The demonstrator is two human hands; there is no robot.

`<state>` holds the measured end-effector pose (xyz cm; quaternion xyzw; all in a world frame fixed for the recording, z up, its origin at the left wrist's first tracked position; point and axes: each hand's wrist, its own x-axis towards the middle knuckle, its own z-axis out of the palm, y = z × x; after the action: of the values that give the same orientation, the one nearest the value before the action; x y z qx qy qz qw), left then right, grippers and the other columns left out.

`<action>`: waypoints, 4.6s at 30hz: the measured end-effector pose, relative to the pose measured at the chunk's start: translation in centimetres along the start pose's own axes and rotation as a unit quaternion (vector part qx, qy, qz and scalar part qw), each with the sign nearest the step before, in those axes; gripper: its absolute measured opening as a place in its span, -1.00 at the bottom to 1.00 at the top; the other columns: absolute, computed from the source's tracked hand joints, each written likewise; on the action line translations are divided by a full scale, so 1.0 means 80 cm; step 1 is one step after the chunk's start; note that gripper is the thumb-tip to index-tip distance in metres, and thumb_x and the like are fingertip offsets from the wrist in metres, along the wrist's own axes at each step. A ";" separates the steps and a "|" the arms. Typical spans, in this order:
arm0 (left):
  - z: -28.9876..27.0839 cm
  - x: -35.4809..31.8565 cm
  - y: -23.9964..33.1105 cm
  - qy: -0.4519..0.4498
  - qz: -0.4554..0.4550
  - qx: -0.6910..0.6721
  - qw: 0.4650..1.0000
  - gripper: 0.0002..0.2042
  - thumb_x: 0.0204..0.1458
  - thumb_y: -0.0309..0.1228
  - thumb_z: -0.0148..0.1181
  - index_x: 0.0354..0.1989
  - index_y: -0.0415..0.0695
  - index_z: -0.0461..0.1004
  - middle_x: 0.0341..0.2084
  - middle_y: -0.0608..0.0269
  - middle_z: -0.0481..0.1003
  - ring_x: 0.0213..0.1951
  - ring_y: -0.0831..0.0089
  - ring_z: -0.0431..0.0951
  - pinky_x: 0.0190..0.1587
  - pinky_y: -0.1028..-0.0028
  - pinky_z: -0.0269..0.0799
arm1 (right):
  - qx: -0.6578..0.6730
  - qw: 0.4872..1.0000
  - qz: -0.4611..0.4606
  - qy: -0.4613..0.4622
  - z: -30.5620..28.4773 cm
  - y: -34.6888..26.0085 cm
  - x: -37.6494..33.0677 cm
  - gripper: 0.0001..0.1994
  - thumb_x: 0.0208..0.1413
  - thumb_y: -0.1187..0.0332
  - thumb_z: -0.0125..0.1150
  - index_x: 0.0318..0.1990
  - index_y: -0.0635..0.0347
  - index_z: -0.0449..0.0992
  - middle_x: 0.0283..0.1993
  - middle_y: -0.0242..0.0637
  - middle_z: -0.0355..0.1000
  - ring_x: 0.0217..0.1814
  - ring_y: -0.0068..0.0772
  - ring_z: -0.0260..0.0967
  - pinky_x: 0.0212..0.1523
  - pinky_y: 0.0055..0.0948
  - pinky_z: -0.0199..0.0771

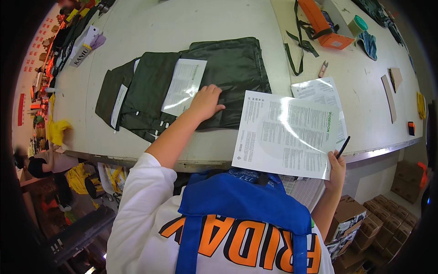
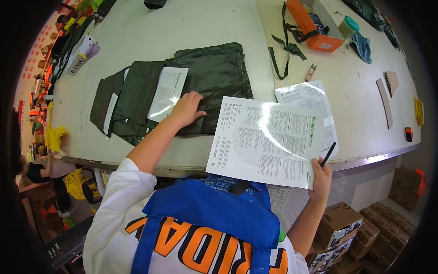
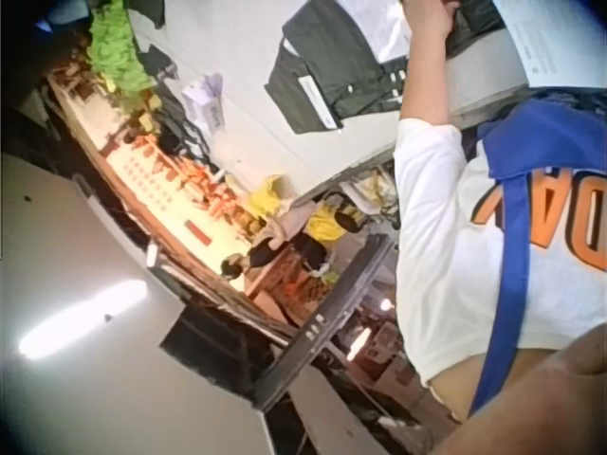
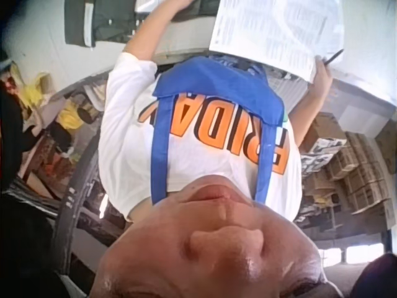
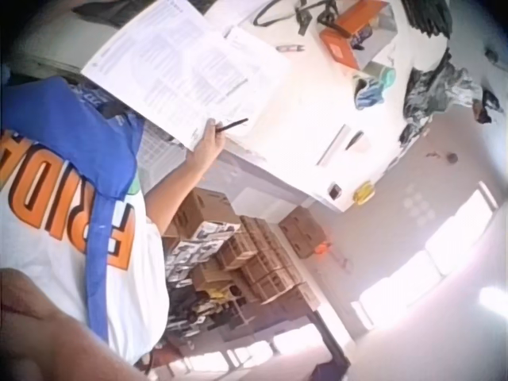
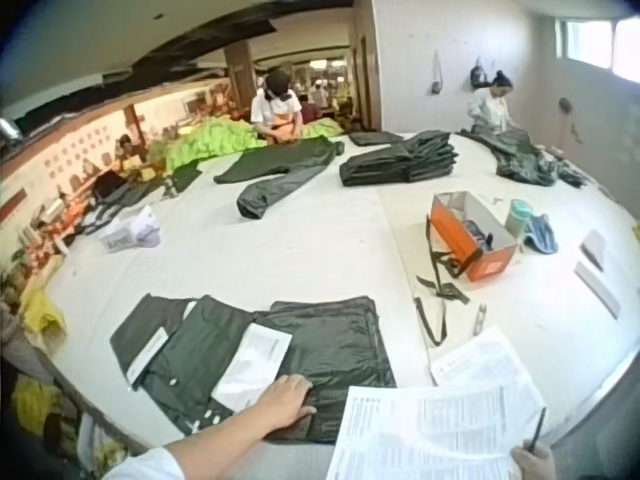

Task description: The person places green garments on a table, writes on attached tags with a black marker, and stacks the items. The person also briefly picks up a garment from a basket and returns to labeling.

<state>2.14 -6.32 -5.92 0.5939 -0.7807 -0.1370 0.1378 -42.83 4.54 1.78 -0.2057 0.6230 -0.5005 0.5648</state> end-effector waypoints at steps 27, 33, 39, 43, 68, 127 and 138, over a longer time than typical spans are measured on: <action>-0.080 -0.008 0.210 0.097 0.088 -0.246 0.960 -0.93 -0.04 -0.49 0.21 -0.43 -0.17 0.45 -0.53 0.12 0.44 -0.48 0.16 0.47 -0.42 0.33 0.40 | -0.058 0.989 -0.087 -0.105 0.161 0.082 -0.011 -0.75 0.19 0.38 0.11 -0.02 0.28 0.41 -0.41 -0.45 0.38 -0.46 -0.69 0.25 -0.46 -0.63 0.27; -0.191 -0.047 0.109 0.290 0.017 0.036 0.956 -0.95 -0.03 -0.56 0.21 -0.41 -0.22 0.47 -0.48 0.13 0.49 -0.48 0.26 0.49 -0.38 0.40 0.43 | -0.120 0.943 -0.062 -0.305 0.258 0.041 -0.020 -0.66 0.16 0.35 0.17 0.07 0.26 0.37 -0.26 -0.41 0.44 -0.29 -0.67 0.32 -0.29 -0.64 0.32; -0.143 -0.065 0.005 0.197 -0.107 0.062 0.973 -0.68 -0.02 -0.50 0.18 -0.04 -0.17 0.40 -0.12 0.04 0.43 -0.04 0.05 0.42 0.02 0.26 0.34 | -0.375 0.892 -0.226 0.112 0.092 0.094 0.067 -0.58 0.06 0.32 0.25 0.04 0.36 0.39 -0.06 -0.12 0.43 -0.02 -0.26 0.35 -0.02 -0.32 0.35; -0.022 -0.053 0.049 -0.035 0.025 -0.082 0.996 -0.48 0.03 -0.28 0.20 0.19 -0.06 0.27 0.18 0.06 0.26 0.20 0.09 0.26 0.21 0.25 0.20 | -0.496 0.803 -0.092 0.317 -0.008 0.083 0.065 -0.25 -0.08 0.06 0.38 0.13 0.47 0.25 0.05 0.20 0.31 0.17 0.09 0.22 0.14 -0.16 0.26; 0.011 -0.018 0.098 0.014 -0.015 -0.100 0.995 -0.85 0.00 -0.53 0.10 -0.24 -0.13 0.50 -0.34 0.14 0.47 -0.27 0.10 0.50 -0.25 0.26 0.43 | -0.363 0.825 -0.275 0.335 -0.094 0.012 0.011 -0.81 0.15 0.33 0.16 -0.28 0.30 0.42 -0.39 -0.30 0.38 -0.36 -0.46 0.27 -0.27 -0.43 0.34; -0.177 -0.061 0.095 0.248 0.051 0.125 0.959 -0.59 -0.13 -0.70 0.08 -0.04 -0.13 0.51 -0.14 0.11 0.48 -0.14 0.22 0.52 -0.12 0.38 0.46 | -0.053 0.944 -0.085 -0.316 0.280 0.045 -0.024 -0.70 0.14 0.35 0.19 -0.01 0.24 0.38 -0.28 -0.37 0.47 -0.26 -0.63 0.35 -0.26 -0.59 0.36; 0.012 -0.057 0.058 -0.017 -0.047 0.033 0.998 -0.41 0.03 -0.16 0.17 0.25 -0.05 0.22 0.24 0.02 0.17 0.24 -0.03 0.15 0.26 0.12 0.09 | -0.443 0.802 -0.058 0.397 -0.060 0.084 0.060 -0.40 -0.03 0.17 0.37 0.05 0.45 0.32 0.00 0.17 0.31 0.08 0.07 0.27 0.12 -0.13 0.27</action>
<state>-1.14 -0.66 -5.31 0.6317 -0.7584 -0.1273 0.0980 -46.48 5.25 -7.05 -0.2528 0.9335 -0.2397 0.0850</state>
